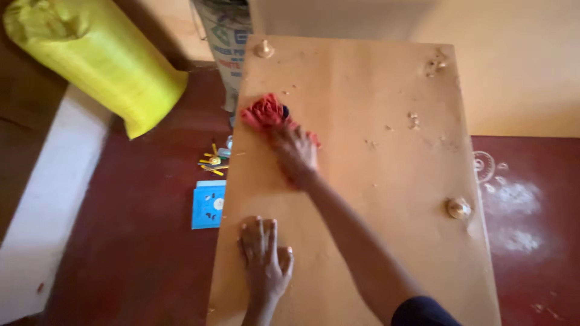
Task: The person wipes a wooden table surface with a red cloth. They spread the cloth out on the table, fold it, and continue wiping the surface thoroughly.
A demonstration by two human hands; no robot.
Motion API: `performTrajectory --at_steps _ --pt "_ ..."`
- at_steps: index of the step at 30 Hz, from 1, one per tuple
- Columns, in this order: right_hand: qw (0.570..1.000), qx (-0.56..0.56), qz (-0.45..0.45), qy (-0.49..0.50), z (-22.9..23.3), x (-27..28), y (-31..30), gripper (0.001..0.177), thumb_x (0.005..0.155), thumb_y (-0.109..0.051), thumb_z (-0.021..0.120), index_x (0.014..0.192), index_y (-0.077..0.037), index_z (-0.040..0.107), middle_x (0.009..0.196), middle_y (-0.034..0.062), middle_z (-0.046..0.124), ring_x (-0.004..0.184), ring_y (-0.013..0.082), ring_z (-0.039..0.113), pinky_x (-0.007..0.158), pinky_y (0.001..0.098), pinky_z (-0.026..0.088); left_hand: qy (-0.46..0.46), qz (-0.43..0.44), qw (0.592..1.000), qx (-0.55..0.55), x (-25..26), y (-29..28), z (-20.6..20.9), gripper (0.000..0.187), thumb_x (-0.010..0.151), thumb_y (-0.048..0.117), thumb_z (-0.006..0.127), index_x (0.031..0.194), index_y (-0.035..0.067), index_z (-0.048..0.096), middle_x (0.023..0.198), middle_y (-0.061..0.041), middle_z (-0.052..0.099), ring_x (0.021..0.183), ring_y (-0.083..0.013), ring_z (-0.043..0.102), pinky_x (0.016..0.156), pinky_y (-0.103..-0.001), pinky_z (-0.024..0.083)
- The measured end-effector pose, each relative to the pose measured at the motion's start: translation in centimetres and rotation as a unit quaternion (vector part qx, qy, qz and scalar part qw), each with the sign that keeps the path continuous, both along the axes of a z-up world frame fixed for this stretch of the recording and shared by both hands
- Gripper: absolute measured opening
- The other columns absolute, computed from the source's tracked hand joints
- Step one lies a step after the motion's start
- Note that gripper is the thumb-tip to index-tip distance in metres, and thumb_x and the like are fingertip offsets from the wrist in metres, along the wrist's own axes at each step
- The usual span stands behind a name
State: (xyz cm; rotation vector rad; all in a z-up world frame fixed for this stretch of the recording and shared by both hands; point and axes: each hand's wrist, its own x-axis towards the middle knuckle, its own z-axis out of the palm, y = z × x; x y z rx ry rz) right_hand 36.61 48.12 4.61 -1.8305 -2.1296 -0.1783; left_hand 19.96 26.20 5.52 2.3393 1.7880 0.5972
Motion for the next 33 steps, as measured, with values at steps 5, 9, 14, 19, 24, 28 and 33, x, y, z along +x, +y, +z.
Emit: performTrajectory --at_steps 5,9,14,19,24,28,33 --pt "0.992 0.026 -0.109 -0.051 -2.5 17.9 -2.2 0.055 0.078 -0.019 0.065 0.133 -0.022 0.065 0.135 0.0110 0.059 0.120 0.0388 0.053 0.092 0.0565 0.048 0.013 0.005 1.000 -0.012 0.2 0.1 0.3 0.079 0.085 0.043 0.061 0.154 0.015 0.036 0.162 -0.020 0.026 0.149 -0.0503 0.018 0.120 -0.063 0.014" --pt "0.965 0.044 -0.251 -0.068 -4.7 34.1 -10.0 0.050 0.081 -0.024 0.067 0.130 -0.022 0.067 0.135 0.0127 0.062 0.124 0.0403 0.052 0.097 0.0576 0.046 0.021 0.003 1.000 -0.013 0.2 0.0 0.5 0.080 0.084 0.042 0.061 0.154 0.014 0.035 0.162 -0.021 0.026 0.148 -0.0512 0.019 0.119 -0.064 0.015" --pt "0.897 0.136 -0.414 0.071 -8.6 42.1 -15.9 0.031 0.097 -0.033 0.068 0.125 -0.021 0.069 0.136 0.0112 0.064 0.130 0.0408 0.053 0.107 0.0595 0.043 -0.001 0.005 1.000 0.012 0.3 0.1 -0.1 0.079 0.086 0.041 0.060 0.156 0.014 0.035 0.163 -0.021 0.026 0.149 -0.0513 0.020 0.118 -0.065 0.017" --pt "0.830 0.166 -0.529 0.059 -10.2 41.0 -7.5 0.032 0.091 -0.034 0.069 0.121 -0.025 0.072 0.128 0.0198 0.062 0.119 0.0479 0.050 0.095 0.0647 0.044 0.002 0.014 0.998 0.060 0.2 0.0 -1.6 0.080 0.081 0.046 0.060 0.153 0.017 0.039 0.162 -0.020 0.028 0.146 -0.0514 0.024 0.116 -0.066 0.021" --pt "0.849 0.090 -0.513 0.086 -8.6 30.0 4.9 0.033 0.096 -0.029 0.066 0.128 -0.022 0.069 0.124 0.0222 0.061 0.113 0.0493 0.055 0.088 0.0627 0.048 0.004 -0.001 0.997 0.080 0.2 1.6 -2.9 0.081 0.081 0.047 0.060 0.152 0.016 0.040 0.161 -0.022 0.029 0.145 -0.0524 0.026 0.115 -0.066 0.021" --pt "0.949 0.093 -0.298 0.053 -7.5 14.7 11.3 0.041 0.090 -0.028 0.068 0.131 -0.019 0.066 0.125 0.0197 0.060 0.112 0.0458 0.058 0.087 0.0594 0.050 0.007 -0.003 0.996 0.088 0.0 2.8 -3.6 0.080 0.081 0.047 0.061 0.152 0.016 0.040 0.160 -0.022 0.030 0.145 -0.0525 0.026 0.115 -0.066 0.022" --pt "0.994 0.087 0.056 0.044 -4.4 -1.8 14.1 0.053 0.084 -0.027 0.070 0.135 -0.015 0.061 0.126 0.0166 0.059 0.111 0.0415 0.063 0.085 0.0554 0.053 0.017 -0.005 0.995 0.097 -0.3 4.1 -4.4 0.080 0.080 0.046 0.061 0.151 0.015 0.041 0.160 -0.022 0.030 0.145 -0.0527 0.027 0.115 -0.067 0.022"
